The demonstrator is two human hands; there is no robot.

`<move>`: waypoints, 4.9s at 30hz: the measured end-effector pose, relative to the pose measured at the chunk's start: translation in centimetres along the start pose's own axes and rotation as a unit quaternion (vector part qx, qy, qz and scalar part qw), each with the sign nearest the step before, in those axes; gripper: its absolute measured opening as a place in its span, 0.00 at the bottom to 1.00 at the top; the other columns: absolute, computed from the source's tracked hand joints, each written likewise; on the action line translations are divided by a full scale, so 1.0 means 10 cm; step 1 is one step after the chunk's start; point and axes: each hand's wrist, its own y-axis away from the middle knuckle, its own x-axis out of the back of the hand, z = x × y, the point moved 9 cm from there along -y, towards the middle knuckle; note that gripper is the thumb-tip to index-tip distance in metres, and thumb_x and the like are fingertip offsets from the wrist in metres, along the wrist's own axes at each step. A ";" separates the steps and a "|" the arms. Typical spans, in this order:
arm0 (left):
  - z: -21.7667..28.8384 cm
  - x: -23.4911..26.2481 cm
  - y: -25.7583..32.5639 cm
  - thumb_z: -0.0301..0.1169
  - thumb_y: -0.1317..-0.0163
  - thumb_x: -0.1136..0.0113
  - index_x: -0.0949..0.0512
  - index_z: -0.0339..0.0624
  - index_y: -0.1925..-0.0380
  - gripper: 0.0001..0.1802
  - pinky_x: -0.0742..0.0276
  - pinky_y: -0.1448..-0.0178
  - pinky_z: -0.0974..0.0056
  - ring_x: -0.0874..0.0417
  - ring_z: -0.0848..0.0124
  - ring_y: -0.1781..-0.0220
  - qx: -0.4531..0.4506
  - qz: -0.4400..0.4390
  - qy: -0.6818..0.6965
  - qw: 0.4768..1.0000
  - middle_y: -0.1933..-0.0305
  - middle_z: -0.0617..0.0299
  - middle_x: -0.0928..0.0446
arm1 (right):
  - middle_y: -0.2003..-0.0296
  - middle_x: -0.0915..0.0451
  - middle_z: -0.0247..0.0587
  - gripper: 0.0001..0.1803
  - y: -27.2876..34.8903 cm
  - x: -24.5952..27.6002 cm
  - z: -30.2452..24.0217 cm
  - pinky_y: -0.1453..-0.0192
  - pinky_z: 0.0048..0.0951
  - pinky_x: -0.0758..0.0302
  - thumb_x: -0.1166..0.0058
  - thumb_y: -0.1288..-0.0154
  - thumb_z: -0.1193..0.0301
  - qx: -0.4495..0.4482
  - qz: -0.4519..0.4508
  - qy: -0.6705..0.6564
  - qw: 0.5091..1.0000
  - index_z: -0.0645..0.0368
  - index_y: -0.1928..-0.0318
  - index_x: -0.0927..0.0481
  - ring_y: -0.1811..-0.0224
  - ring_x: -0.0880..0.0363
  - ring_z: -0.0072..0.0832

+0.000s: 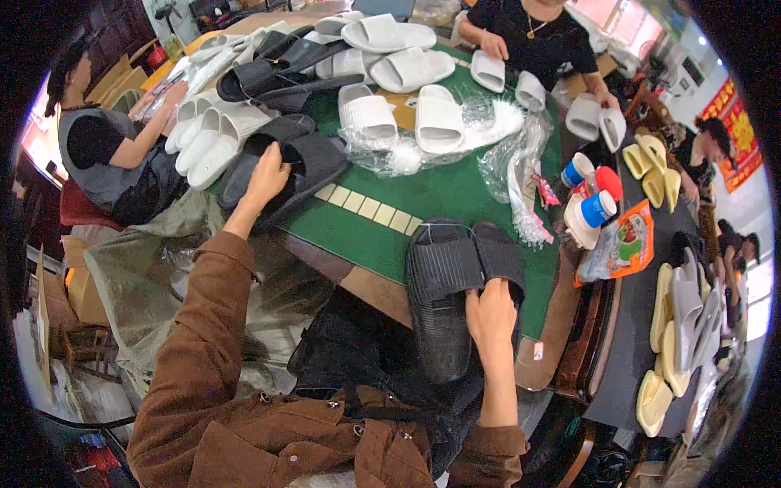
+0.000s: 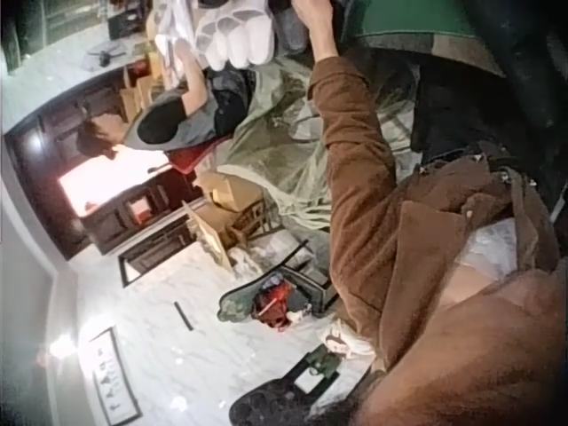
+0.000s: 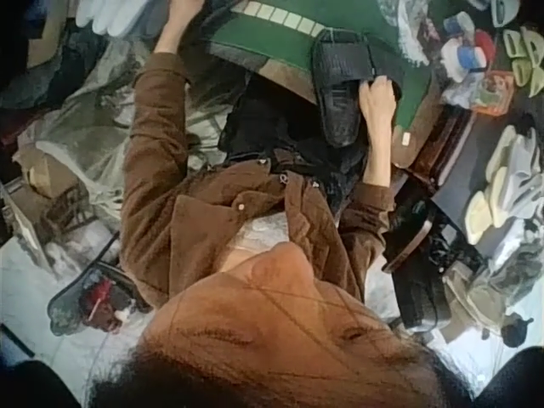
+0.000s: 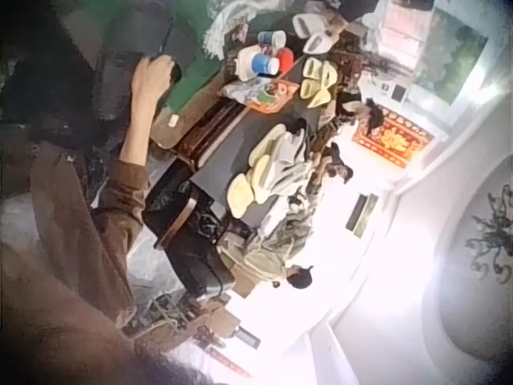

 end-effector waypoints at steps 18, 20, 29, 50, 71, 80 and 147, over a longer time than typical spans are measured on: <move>-0.66 0.28 -0.11 0.20 0.48 0.48 0.39 0.25 0.41 0.30 0.35 0.37 0.52 0.31 0.42 0.41 0.060 0.071 -0.035 0.995 0.43 0.35 0.33 | 0.68 0.21 0.60 0.26 -0.40 -0.25 -0.04 0.61 0.40 0.28 0.39 0.42 0.56 0.008 -0.030 -0.175 0.984 0.73 0.66 0.27 0.66 0.21 0.48; -0.51 0.43 -0.03 0.20 0.48 0.49 0.40 0.26 0.40 0.32 0.37 0.35 0.51 0.33 0.42 0.40 0.037 0.134 -0.054 0.989 0.41 0.36 0.34 | 0.69 0.20 0.54 0.23 -0.37 -0.33 0.06 0.62 0.39 0.28 0.40 0.41 0.58 0.001 -0.057 -0.305 0.951 0.72 0.65 0.27 0.69 0.22 0.41; 1.77 0.48 0.69 0.19 0.48 0.51 0.31 0.36 0.47 0.24 0.47 0.29 0.50 0.40 0.49 0.32 -0.164 0.090 0.205 0.961 0.38 0.46 0.36 | 0.52 0.23 0.44 0.22 -0.02 -0.07 0.00 0.70 0.20 0.31 0.61 0.31 0.78 -0.015 -0.138 -0.412 0.900 0.70 0.38 0.37 0.75 0.27 0.19; 3.11 -0.36 1.98 0.42 0.44 0.42 0.33 0.36 0.42 0.32 0.51 0.30 0.41 0.42 0.43 0.32 -0.282 -0.121 0.120 0.944 0.36 0.35 0.42 | 0.44 0.29 0.56 0.11 0.39 0.66 -0.70 0.51 0.30 0.17 0.57 0.28 0.75 0.104 -0.098 -0.758 0.637 0.65 0.50 0.27 0.43 0.25 0.40; 3.04 0.29 1.95 0.34 0.29 0.54 0.47 0.37 0.34 0.28 0.23 0.55 0.65 0.19 0.67 0.58 0.044 -0.494 0.781 0.379 0.57 0.48 0.22 | 0.64 0.22 0.39 0.17 0.31 0.45 -0.27 0.63 0.22 0.21 0.58 0.27 0.70 0.029 -0.025 -0.718 0.695 0.62 0.42 0.32 0.68 0.24 0.20; 2.56 0.41 1.38 0.43 0.32 0.71 0.29 0.27 0.49 0.30 0.39 0.34 0.51 0.26 0.54 0.43 -0.006 -0.248 0.868 0.431 0.48 0.41 0.24 | 0.67 0.21 0.40 0.05 0.41 0.32 0.24 0.68 0.19 0.29 0.54 0.28 0.71 -0.031 0.028 -0.740 0.671 0.58 0.57 0.30 0.73 0.28 0.18; 2.84 -0.32 1.67 0.43 0.38 0.44 0.37 0.19 0.44 0.35 0.35 0.36 0.51 0.31 0.46 0.41 -0.197 -0.135 0.115 0.964 0.42 0.36 0.35 | 0.45 0.33 0.62 0.25 0.23 -0.25 -0.19 0.39 0.44 0.36 0.50 0.38 0.74 0.137 0.096 -0.026 0.985 0.74 0.42 0.34 0.42 0.35 0.53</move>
